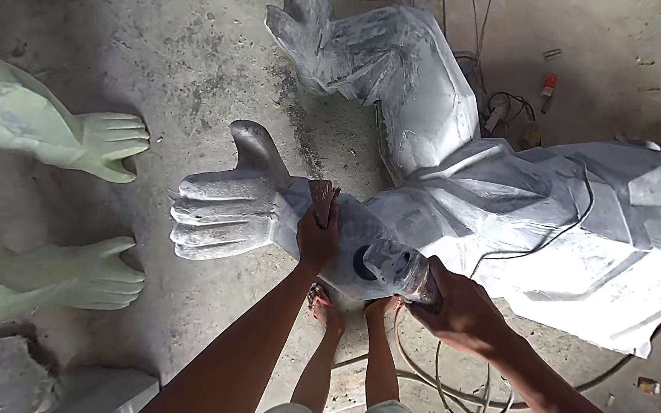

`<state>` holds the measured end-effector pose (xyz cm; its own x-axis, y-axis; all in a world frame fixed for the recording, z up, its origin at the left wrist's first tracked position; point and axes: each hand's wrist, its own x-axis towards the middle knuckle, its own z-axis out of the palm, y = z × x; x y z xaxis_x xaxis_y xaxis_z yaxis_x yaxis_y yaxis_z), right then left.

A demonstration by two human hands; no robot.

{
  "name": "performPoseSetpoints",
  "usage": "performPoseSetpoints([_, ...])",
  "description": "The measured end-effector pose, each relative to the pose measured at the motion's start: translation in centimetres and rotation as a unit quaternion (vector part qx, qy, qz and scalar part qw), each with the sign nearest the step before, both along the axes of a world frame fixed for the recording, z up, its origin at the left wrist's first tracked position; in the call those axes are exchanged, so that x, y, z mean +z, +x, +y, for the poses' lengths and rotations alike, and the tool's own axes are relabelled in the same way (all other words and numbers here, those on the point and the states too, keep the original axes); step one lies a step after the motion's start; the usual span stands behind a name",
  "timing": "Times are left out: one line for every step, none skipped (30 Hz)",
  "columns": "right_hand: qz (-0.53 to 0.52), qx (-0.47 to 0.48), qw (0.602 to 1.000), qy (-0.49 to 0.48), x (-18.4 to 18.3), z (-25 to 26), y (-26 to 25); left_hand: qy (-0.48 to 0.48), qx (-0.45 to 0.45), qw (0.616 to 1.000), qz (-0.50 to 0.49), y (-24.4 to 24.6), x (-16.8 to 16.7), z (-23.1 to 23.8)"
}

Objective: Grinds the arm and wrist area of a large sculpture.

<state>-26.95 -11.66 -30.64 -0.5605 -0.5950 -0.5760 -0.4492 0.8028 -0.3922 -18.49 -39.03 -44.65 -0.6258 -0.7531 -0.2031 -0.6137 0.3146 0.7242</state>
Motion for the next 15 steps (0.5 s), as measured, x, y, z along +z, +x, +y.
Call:
performPoseSetpoints([-0.001,-0.02,1.0,0.0,-0.4,0.1,-0.5,0.002,0.002,1.0,-0.002,0.0,0.1,0.0])
performPoseSetpoints([-0.002,-0.046,0.999,0.001,-0.9,0.3,-1.1,0.006,0.003,1.0,-0.01,0.0,0.3,0.0])
performPoseSetpoints([0.0,-0.068,0.998,0.001,-1.5,0.6,-1.9,0.009,0.005,1.0,-0.019,0.1,0.4,0.0])
performPoseSetpoints([0.004,-0.085,0.996,0.005,-2.1,0.8,-2.7,0.007,0.006,1.0,-0.022,0.1,0.3,0.0])
performPoseSetpoints([0.006,-0.096,0.995,0.004,-2.5,1.1,-3.2,0.005,0.008,1.0,-0.025,0.2,0.3,0.0])
performPoseSetpoints([0.006,-0.099,0.995,0.001,-2.7,1.3,-3.4,0.005,0.008,1.0,-0.027,0.2,0.4,0.0])
performPoseSetpoints([0.006,-0.092,0.996,-0.005,-2.7,1.4,-3.2,0.005,0.007,1.0,-0.028,0.1,0.4,0.0])
performPoseSetpoints([0.001,-0.08,0.997,-0.012,-2.5,1.4,-2.8,0.006,0.007,1.0,-0.029,0.1,0.4,0.0])
performPoseSetpoints([-0.005,-0.066,0.998,-0.018,-2.2,1.3,-2.2,0.007,0.008,1.0,-0.028,0.1,0.5,0.0])
performPoseSetpoints([-0.007,-0.048,0.999,-0.024,-1.8,1.1,-1.6,0.007,0.01,1.0,-0.023,0.1,0.5,0.0])
performPoseSetpoints([-0.005,-0.029,0.999,-0.024,-1.5,0.9,-1.1,0.009,0.011,1.0,-0.014,0.0,0.4,0.0])
performPoseSetpoints([-0.003,-0.021,1.0,-0.02,-1.3,0.7,-0.9,0.009,0.011,1.0,-0.005,0.1,0.3,0.0])
performPoseSetpoints([-0.005,-0.026,1.0,-0.016,-1.4,0.8,-1.0,0.01,0.01,1.0,0.0,0.2,0.1,0.0])
performPoseSetpoints([-0.008,-0.046,0.999,-0.014,-1.6,0.8,-1.2,0.011,0.011,1.0,-0.001,0.2,0.1,0.1])
performPoseSetpoints([-0.012,-0.07,0.997,-0.009,-2.0,0.9,-1.7,0.012,0.013,1.0,-0.009,0.3,0.1,0.1])
